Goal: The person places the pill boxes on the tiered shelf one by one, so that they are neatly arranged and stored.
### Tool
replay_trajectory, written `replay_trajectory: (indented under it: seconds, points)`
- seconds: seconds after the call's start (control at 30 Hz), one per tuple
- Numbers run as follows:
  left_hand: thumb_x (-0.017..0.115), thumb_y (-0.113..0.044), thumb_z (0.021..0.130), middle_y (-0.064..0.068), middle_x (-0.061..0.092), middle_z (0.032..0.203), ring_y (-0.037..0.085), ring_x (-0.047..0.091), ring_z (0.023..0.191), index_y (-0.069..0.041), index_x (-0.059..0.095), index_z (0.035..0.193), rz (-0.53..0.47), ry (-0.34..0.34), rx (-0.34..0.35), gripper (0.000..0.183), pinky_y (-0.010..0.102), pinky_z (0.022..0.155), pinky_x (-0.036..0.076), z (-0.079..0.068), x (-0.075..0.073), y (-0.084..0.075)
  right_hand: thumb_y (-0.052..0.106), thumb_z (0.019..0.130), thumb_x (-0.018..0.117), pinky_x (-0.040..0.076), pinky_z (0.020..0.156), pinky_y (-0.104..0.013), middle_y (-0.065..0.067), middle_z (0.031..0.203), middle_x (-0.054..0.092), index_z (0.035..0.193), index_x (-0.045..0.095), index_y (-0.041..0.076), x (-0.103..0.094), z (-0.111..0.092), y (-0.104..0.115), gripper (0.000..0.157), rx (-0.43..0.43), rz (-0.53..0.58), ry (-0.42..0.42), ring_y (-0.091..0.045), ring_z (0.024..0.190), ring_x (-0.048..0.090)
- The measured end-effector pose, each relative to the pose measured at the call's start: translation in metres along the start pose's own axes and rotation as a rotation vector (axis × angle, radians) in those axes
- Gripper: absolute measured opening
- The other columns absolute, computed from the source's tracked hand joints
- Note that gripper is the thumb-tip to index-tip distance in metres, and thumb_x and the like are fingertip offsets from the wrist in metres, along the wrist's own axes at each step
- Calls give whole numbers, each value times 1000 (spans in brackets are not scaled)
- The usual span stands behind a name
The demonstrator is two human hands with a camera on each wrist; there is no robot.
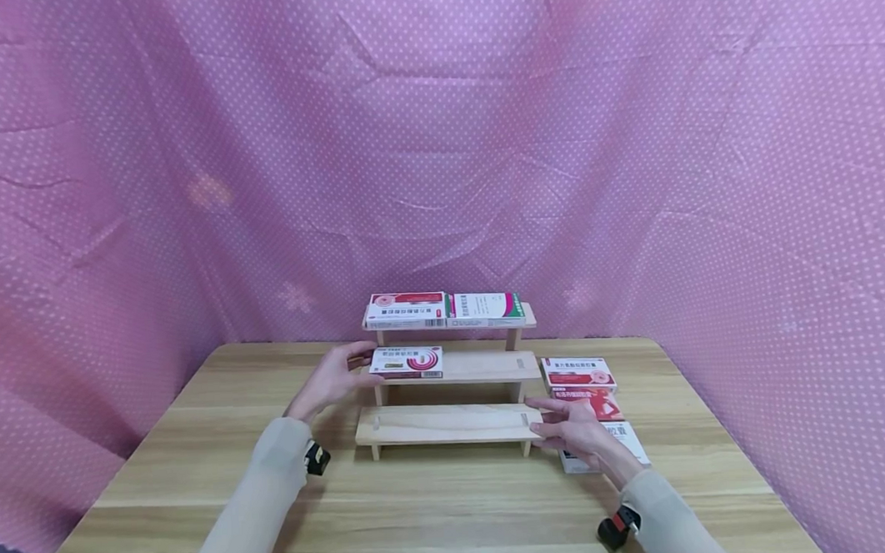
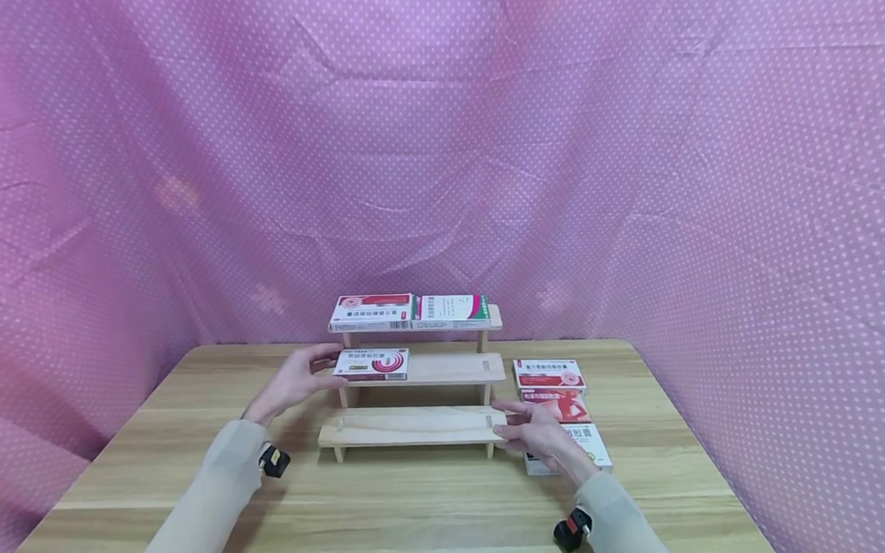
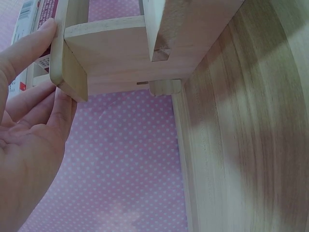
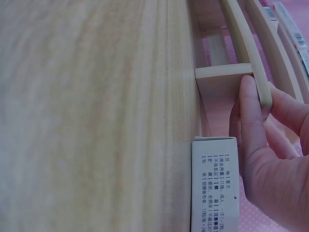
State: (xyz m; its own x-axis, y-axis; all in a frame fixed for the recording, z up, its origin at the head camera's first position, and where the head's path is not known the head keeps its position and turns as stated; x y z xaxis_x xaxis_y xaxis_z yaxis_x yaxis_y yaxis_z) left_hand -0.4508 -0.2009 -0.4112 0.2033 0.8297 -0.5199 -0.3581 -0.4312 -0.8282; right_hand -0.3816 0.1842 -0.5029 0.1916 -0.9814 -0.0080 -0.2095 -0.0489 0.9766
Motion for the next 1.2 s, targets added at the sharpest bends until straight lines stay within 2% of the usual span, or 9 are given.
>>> replay_trajectory:
  seconds: [0.27,0.4,0.57,0.8,1.03,1.2]
  points:
    - [78,-13,82,26,54,136,39,53,126,7,43,142,-3,-4,-8,73,42,102,51,0,0,1,1,89,67,60,86,-41,-16,114,45,141,52,5,0,1,0,55,-3,1,-6,-19,91,64]
    - [80,-15,79,24,53,139,38,51,130,5,42,143,-28,-13,-30,77,46,108,45,-2,1,2,4,88,69,59,88,-41,-19,118,49,142,51,6,0,1,1,57,-4,-17,5,-20,93,64]
    - [82,-19,77,25,44,147,39,43,137,5,35,147,-87,-39,-41,87,49,115,35,-8,5,3,9,87,71,58,89,-42,-19,120,54,143,49,6,-3,-3,3,60,-23,-90,64,-20,96,65]
    - [80,-12,79,25,42,149,40,42,137,4,36,146,-127,-130,-56,81,49,116,34,-18,5,4,8,91,67,56,94,-41,-26,132,57,144,43,-4,-13,-8,7,59,-88,-162,162,-24,110,64]
    - [77,-5,80,24,48,145,41,49,131,2,44,143,-176,-187,-83,72,48,111,41,-29,3,2,11,91,68,57,91,-28,-27,130,60,138,48,-8,-35,-20,24,55,-200,-376,141,-27,113,65]
    - [76,-8,82,24,50,142,40,52,126,-1,44,143,-170,-217,-117,69,49,108,44,-39,0,9,11,90,68,58,87,-27,-26,125,63,132,54,-8,-49,-27,28,48,-245,-494,149,-33,113,63]
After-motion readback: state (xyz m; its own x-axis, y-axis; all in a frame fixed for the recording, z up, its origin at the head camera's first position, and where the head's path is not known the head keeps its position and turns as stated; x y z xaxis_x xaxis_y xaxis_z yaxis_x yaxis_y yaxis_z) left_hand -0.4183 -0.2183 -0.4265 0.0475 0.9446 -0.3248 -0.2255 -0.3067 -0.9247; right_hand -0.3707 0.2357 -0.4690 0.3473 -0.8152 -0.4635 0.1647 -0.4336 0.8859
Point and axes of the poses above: each hand's wrist, its own z-axis towards the middle knuckle, its own x-axis out of the palm, y = z × x, the point moved 7 cm from there along z, towards the middle knuckle
